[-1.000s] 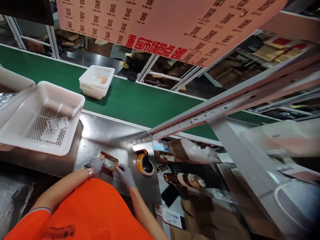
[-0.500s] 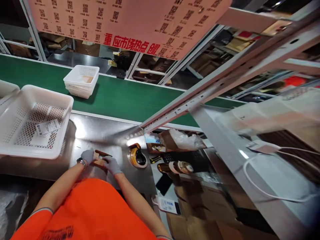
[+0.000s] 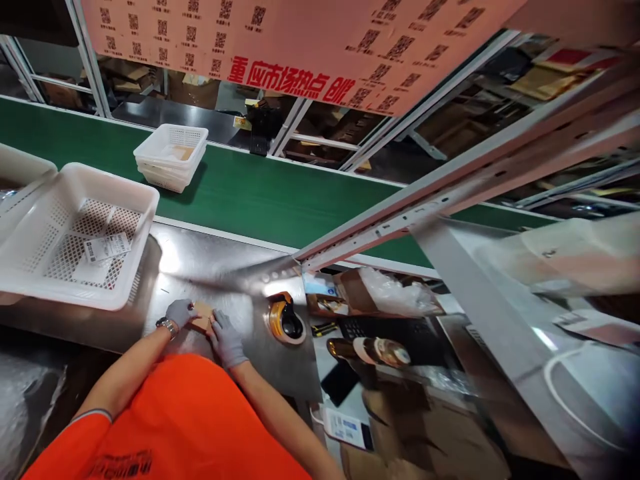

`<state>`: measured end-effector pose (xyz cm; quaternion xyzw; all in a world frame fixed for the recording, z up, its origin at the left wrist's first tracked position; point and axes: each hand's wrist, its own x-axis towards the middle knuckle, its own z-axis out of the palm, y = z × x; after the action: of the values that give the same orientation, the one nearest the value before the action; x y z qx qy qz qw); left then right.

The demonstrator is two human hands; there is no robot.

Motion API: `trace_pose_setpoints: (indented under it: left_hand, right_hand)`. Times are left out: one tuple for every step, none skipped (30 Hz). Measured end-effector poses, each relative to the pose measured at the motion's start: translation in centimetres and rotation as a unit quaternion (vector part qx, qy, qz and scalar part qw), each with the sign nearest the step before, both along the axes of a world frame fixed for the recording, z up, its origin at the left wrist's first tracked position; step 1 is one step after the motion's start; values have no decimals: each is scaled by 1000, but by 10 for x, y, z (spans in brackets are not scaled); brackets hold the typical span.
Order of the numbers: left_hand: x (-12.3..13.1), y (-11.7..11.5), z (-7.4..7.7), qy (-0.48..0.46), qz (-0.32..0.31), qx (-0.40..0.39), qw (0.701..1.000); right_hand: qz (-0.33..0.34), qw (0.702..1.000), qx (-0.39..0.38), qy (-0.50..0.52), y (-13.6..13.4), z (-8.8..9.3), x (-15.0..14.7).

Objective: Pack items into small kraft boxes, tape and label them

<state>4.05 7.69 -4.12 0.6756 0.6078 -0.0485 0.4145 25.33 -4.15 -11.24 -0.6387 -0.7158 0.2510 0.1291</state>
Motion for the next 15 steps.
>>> trace_pose_setpoints:
  left_hand:
    - [0, -2, -2, -2, 3, -1, 1000]
    - [-1, -4, -4, -3, 7, -2, 1000]
    - [0, -6, -6, -3, 10, -2, 1000]
    - [0, -8, -7, 1, 12, -2, 1000]
    - [1, -8, -7, 8, 12, -1, 1000]
    - [2, -8, -7, 17, 10, 0, 1000]
    - [4, -7, -6, 26, 6, 3, 1000]
    - [5, -5, -5, 34, 2, 7, 999]
    - [6, -3, -3, 40, -3, 10, 999]
    - [7, 0, -2, 44, -7, 12, 999]
    - [9, 3, 0, 47, -10, 12, 999]
    - [10, 5, 1, 49, -12, 12, 999]
    - [11, 8, 2, 51, -13, 12, 999]
    - [12, 10, 4, 52, -13, 11, 998]
    - [13, 12, 5, 54, -12, 9, 998]
  right_hand:
    - [0, 1000, 6, 2, -2, -6, -1]
    - [0, 1000, 14, 4, -4, -11, -3]
    - [-1, 1000, 29, 8, -4, -15, -5]
    - [-1, 999, 50, 14, -4, -19, -6]
    - [-1, 997, 75, 21, -3, -21, -7]
    - [2, 995, 98, 29, -3, -23, -6]
    - [1, 992, 121, 36, -2, -24, -2]
    - [-10, 989, 142, 41, -1, -23, 6]
    - [-40, 985, 163, 39, -2, -21, 17]
    - [-92, 978, 184, 32, -3, -17, 32]
    - [-163, 965, 203, 17, -6, -13, 50]
    - [-245, 945, 217, -3, -8, -7, 70]
    - [-323, 922, 214, -26, -11, -2, 90]
    - [-383, 902, 192, -51, -13, 4, 109]
    - [-410, 896, 156, -74, -14, 9, 126]
